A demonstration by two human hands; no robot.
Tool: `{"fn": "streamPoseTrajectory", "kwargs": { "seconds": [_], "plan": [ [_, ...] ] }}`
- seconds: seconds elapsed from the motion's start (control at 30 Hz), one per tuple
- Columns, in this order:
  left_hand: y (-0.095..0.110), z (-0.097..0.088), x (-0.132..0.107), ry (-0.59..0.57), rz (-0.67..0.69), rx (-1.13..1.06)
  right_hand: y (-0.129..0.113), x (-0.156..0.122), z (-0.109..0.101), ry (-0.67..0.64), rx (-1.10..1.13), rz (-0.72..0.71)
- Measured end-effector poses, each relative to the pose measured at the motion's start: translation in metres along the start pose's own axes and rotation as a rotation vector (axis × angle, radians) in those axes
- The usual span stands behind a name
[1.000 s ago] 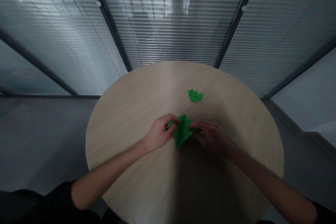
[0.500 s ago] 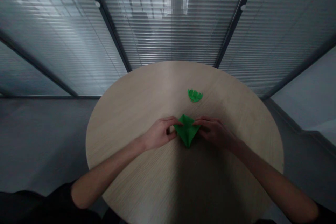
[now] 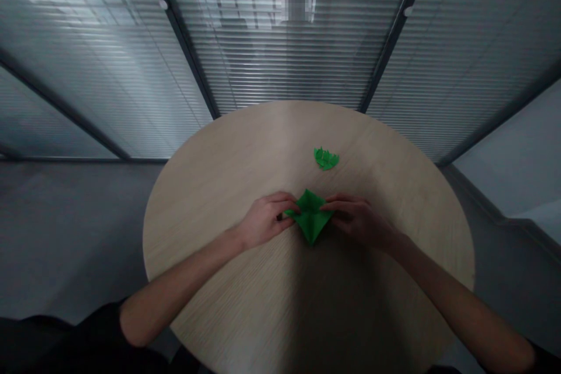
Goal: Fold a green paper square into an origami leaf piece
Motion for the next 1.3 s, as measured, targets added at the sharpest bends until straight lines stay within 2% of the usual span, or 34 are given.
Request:
{"fn": "streamPoseTrajectory", "kwargs": {
  "seconds": [0.17,0.37,0.47,0.57,0.7,0.8,1.03,1.3],
  "plan": [
    [0.0025,0.0007,0.0015,0.0,-0.081,-0.132,-0.0031,0.0014,0.0016,0.017,0.099,-0.008],
    [0.0042,0.0022,0.0041,-0.095,-0.123,-0.168,-0.0054,0.0011,0.0044,-0.023,0.004,-0.021],
    [0.0036,0.0028,0.0035,-0.117,-0.103,-0.14,-0.0081,0.0019,0.0033,-0.034,-0.011,-0.041],
    [0.0029,0.0027,0.002,-0.11,-0.057,-0.071,-0.0092,0.0024,0.0032,-0.053,-0.009,-0.073],
    [0.0009,0.0028,0.0013,-0.108,-0.063,-0.015,-0.0061,0.0016,0.0037,-0.056,-0.037,-0.081],
    [0.0019,0.0022,0.0024,-0.107,-0.074,-0.036,-0.0042,0.0011,0.004,-0.049,-0.025,-0.048],
    [0.005,0.0011,0.0037,-0.051,-0.123,-0.202,-0.0098,0.0042,0.0043,-0.019,0.151,0.016],
    [0.0084,0.0026,0.0025,-0.051,-0.093,-0.15,-0.0107,0.0028,0.0078,-0.015,0.116,0.054]
  ]
}}
Point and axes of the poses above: each hand's wrist, its own x-axis towards the middle knuckle, its own z-axis out of the palm, y = z × x, the point moved 5 cm from there along x, towards the middle knuckle, and after that the axes turned 3 degrees about -z, right-handed, at the moved point
